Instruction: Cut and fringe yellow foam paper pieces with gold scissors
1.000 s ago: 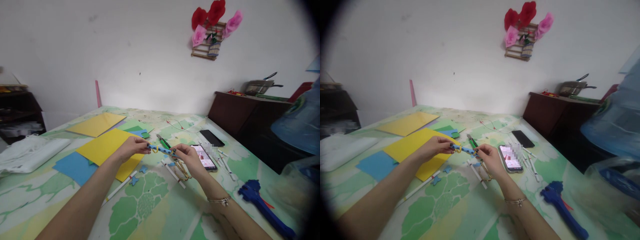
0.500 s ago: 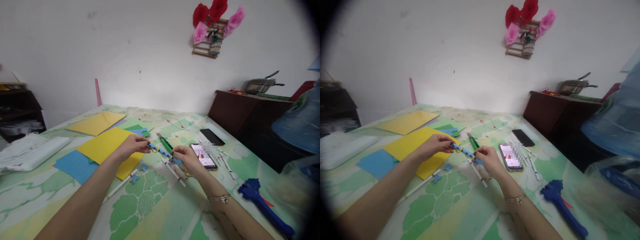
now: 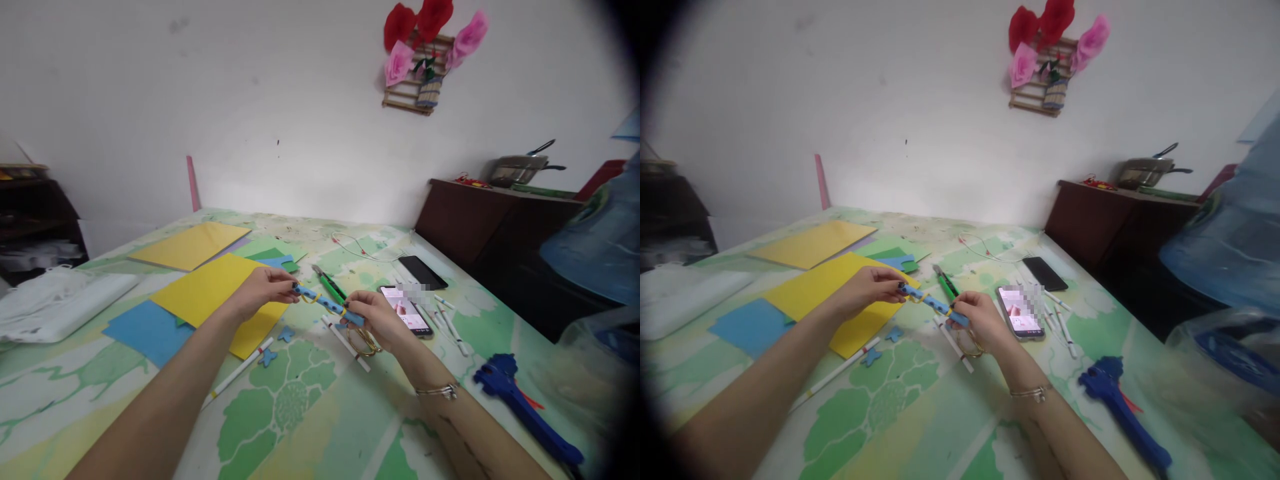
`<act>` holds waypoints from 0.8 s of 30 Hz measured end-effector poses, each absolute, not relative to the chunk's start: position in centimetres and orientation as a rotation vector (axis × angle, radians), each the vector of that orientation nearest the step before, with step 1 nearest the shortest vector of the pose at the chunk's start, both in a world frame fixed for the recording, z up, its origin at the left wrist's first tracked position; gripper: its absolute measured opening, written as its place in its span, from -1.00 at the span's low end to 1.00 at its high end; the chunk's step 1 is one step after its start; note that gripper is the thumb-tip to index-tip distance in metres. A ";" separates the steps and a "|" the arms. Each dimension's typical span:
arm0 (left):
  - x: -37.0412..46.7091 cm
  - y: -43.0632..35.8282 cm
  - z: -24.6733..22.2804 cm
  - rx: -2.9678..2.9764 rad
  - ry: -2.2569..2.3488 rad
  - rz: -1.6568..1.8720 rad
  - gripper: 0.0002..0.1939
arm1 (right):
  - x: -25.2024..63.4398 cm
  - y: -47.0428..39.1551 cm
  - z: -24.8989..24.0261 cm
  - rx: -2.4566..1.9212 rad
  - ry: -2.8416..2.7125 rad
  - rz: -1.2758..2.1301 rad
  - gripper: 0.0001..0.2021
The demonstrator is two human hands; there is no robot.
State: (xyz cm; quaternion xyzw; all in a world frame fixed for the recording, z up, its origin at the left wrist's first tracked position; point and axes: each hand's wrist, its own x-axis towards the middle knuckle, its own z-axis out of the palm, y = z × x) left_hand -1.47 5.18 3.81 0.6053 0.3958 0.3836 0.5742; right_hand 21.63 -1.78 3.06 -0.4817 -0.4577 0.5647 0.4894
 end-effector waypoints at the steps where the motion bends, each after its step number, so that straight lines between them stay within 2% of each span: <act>1: -1.5 5.2 3.8 1.417 0.926 0.900 -0.77 | 21.6 -1.8 3.1 -1.170 -1.111 1.376 -0.93; 24: -1.8 5.4 3.9 1.386 0.955 0.915 -0.74 | 22.1 -1.6 3.1 -1.157 -1.123 1.403 -0.91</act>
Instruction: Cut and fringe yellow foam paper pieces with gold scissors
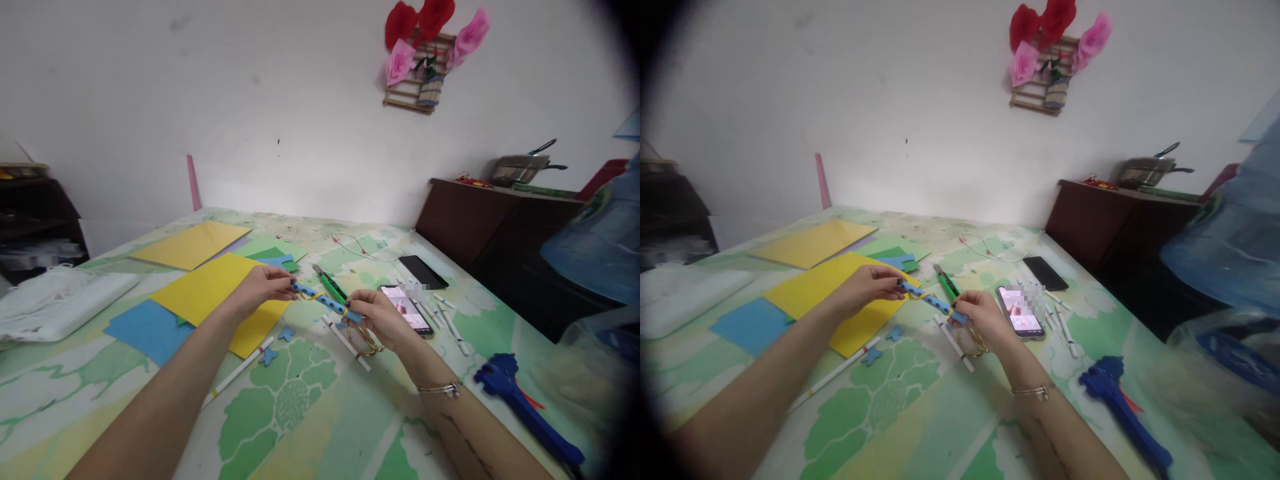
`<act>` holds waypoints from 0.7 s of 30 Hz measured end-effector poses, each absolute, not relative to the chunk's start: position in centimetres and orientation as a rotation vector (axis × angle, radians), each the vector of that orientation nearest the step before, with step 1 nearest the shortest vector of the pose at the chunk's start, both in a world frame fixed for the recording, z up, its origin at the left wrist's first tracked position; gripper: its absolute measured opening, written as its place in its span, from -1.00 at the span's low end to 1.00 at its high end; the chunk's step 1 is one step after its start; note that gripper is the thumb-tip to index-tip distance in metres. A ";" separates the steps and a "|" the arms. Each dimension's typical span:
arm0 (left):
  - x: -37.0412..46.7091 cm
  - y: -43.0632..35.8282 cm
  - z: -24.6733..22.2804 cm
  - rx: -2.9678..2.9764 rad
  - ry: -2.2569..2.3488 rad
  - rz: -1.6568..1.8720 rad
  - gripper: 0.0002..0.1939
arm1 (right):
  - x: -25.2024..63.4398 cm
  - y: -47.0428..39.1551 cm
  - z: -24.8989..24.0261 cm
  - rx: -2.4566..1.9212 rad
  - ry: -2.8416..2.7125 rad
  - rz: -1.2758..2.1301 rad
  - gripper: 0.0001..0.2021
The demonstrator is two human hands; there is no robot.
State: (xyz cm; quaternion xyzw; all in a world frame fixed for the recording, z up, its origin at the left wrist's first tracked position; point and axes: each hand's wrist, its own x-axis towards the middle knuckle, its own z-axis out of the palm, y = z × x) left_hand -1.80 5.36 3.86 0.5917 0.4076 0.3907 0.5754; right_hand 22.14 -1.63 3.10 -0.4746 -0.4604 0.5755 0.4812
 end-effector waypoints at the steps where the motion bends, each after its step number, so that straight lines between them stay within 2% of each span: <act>1: -1.8 5.4 3.9 1.385 0.957 0.915 -0.73 | 22.1 -1.6 3.1 -1.160 -1.123 1.402 -0.91; 21: -2.0 5.6 3.6 1.394 0.970 0.891 -0.70 | 22.3 -1.5 3.0 -1.119 -1.065 1.431 -0.90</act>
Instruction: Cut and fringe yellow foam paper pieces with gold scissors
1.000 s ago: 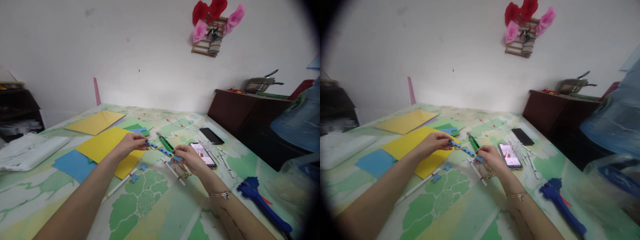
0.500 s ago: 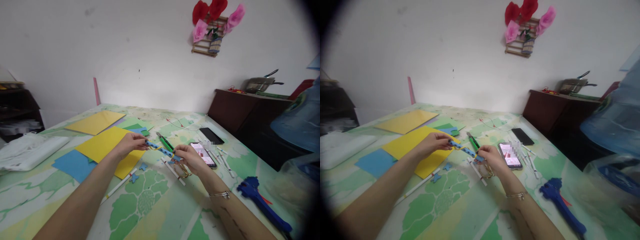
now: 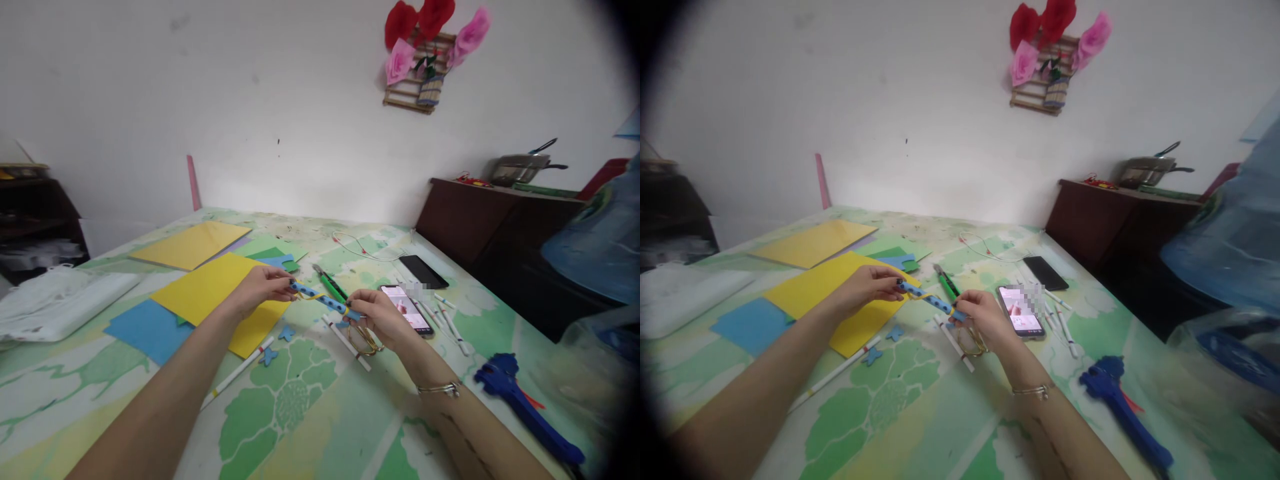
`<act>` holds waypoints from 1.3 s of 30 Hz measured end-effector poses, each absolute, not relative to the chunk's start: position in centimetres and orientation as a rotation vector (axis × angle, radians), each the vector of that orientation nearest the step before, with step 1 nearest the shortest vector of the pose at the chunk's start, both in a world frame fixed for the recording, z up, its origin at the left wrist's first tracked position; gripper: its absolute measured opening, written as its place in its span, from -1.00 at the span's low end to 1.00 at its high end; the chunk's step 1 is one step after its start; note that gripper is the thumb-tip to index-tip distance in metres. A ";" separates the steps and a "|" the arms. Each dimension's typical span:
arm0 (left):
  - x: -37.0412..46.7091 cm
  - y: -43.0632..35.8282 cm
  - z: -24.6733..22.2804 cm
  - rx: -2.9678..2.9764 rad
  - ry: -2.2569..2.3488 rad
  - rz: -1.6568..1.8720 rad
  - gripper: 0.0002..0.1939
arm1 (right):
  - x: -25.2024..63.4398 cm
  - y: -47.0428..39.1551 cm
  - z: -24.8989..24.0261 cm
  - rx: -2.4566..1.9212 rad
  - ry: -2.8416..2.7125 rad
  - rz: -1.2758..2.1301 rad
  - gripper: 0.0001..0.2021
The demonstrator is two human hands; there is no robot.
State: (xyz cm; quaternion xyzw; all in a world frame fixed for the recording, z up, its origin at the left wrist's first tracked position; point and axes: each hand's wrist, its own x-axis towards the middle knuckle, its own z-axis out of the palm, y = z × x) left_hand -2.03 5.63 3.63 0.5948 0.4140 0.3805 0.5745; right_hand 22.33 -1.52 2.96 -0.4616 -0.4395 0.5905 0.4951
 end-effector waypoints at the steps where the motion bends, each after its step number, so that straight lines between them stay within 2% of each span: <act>1: -2.0 5.6 3.6 1.396 0.972 0.892 -0.70 | 22.3 -1.5 2.9 -1.103 -1.054 1.443 -0.89; 11: -2.4 5.7 3.7 1.408 0.986 0.927 -0.72 | 21.8 -1.2 1.7 -0.906 -0.898 1.629 -0.88; 20: -2.3 5.7 4.0 1.432 0.914 1.059 -0.86 | 21.2 -1.5 0.8 -0.739 -0.818 1.754 -0.81; 39: -2.3 5.6 4.0 1.421 0.815 1.098 -0.87 | 20.6 -1.7 0.7 -0.670 -0.812 1.768 -0.78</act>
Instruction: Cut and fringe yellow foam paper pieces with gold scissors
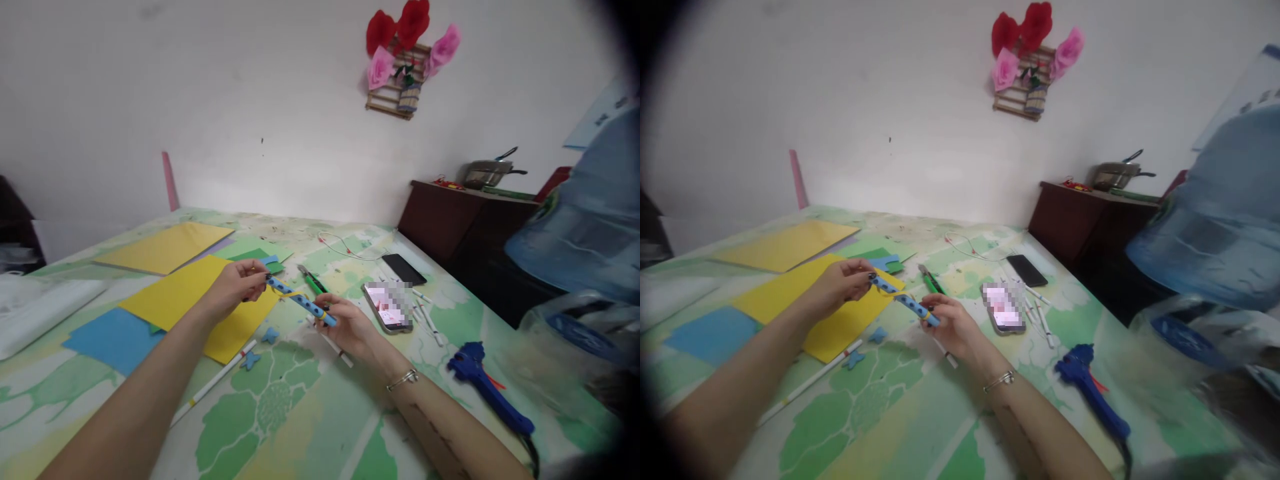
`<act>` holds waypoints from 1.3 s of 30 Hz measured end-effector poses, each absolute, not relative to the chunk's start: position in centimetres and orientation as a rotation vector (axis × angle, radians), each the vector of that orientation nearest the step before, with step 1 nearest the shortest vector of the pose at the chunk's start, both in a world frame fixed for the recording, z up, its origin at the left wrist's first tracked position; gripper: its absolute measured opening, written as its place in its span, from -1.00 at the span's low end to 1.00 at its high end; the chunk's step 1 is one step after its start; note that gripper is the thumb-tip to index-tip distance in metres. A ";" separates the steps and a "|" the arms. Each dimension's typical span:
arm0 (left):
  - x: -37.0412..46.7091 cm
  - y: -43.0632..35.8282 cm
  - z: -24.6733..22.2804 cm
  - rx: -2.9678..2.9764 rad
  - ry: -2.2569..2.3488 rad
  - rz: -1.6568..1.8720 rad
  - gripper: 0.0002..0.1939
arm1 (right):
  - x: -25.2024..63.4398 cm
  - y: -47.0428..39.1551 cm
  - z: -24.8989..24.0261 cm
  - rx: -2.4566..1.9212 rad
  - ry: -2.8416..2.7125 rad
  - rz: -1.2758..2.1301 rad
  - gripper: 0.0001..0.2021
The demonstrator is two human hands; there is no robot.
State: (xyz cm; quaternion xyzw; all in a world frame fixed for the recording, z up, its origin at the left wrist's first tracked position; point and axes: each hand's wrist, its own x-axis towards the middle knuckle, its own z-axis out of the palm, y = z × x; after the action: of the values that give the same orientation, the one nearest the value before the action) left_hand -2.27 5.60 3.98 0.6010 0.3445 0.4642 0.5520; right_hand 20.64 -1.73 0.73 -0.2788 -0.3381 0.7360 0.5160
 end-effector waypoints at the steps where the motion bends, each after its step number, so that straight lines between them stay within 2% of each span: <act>1: -2.2 5.6 4.0 1.416 0.822 1.098 -0.87 | 20.6 -1.7 0.8 -0.671 -0.811 1.763 -0.77; 10: -1.7 5.2 4.2 1.354 0.904 1.097 -0.85 | 20.7 -1.9 1.1 -0.680 -0.812 1.737 -0.76; 17: -0.9 5.2 3.0 1.376 0.915 1.036 -0.82 | 22.8 -1.7 2.3 -0.759 -0.856 1.698 -0.66; 22: 2.6 5.1 1.8 1.334 0.834 1.015 -0.75 | 26.9 -1.8 3.4 -0.835 -0.906 1.667 -0.62; 30: 8.9 7.2 4.2 1.364 0.746 0.972 -0.76 | 32.7 -1.2 3.8 -0.919 -0.843 1.558 -0.62; 33: 10.6 8.4 4.1 1.363 0.734 0.937 -0.77 | 34.1 -0.9 3.3 -0.950 -0.794 1.558 -0.66; 36: 11.9 9.3 3.6 1.353 0.738 0.896 -0.78 | 34.9 -0.7 2.8 -0.979 -0.732 1.583 -0.80; 39: 12.7 9.9 3.3 1.334 0.749 0.864 -0.78 | 35.4 -0.4 2.2 -1.006 -0.666 1.623 -0.80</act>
State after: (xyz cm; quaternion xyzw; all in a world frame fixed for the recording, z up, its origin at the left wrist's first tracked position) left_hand 12.70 9.87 3.29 0.5843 0.3282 0.3784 0.6385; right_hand 35.36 -0.42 2.24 -0.4215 -0.2793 0.6800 0.5310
